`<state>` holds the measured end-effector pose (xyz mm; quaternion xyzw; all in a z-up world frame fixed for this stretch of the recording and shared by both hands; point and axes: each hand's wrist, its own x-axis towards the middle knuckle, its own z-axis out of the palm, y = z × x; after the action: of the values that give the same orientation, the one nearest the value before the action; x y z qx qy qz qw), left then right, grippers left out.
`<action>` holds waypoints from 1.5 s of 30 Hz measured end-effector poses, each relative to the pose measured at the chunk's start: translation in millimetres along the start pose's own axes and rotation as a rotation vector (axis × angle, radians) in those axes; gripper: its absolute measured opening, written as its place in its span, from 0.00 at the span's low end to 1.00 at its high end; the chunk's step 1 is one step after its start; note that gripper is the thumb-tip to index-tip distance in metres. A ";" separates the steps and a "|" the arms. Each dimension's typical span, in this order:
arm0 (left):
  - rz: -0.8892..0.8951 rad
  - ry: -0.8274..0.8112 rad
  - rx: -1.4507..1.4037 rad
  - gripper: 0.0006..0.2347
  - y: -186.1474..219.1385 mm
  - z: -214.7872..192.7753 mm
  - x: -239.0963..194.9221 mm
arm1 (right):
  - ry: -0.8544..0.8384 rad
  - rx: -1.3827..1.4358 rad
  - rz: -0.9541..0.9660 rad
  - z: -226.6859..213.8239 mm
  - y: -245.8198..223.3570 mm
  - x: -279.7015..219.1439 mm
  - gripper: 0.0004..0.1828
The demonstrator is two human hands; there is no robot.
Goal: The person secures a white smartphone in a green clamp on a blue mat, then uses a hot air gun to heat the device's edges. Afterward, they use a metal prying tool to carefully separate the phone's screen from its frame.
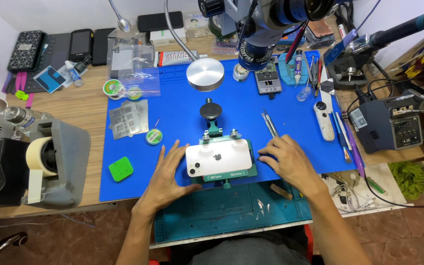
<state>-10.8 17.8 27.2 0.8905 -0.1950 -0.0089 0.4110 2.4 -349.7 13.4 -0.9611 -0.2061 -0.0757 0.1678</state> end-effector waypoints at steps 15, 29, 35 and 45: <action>0.455 0.303 0.080 0.15 67.9 -16.6 -9.5 | -0.055 0.118 0.228 11.3 -28.5 -3.1 0.17; 0.007 0.284 -0.203 0.19 8.2 -25.9 -13.2 | -0.211 0.265 0.334 -40.7 -57.6 -11.2 0.08; -0.001 -0.047 -0.077 0.42 13.4 -11.8 -9.1 | -0.387 0.319 0.270 -44.0 -62.4 -24.2 0.09; 0.035 -0.042 0.001 0.48 -5.3 3.0 0.6 | -0.261 0.309 0.264 -11.8 -48.8 -8.4 0.50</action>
<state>-9.0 18.5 21.4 0.8868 -0.2192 -0.0203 0.4063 -26.6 -315.1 36.9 -0.9443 -0.1077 0.1043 0.2930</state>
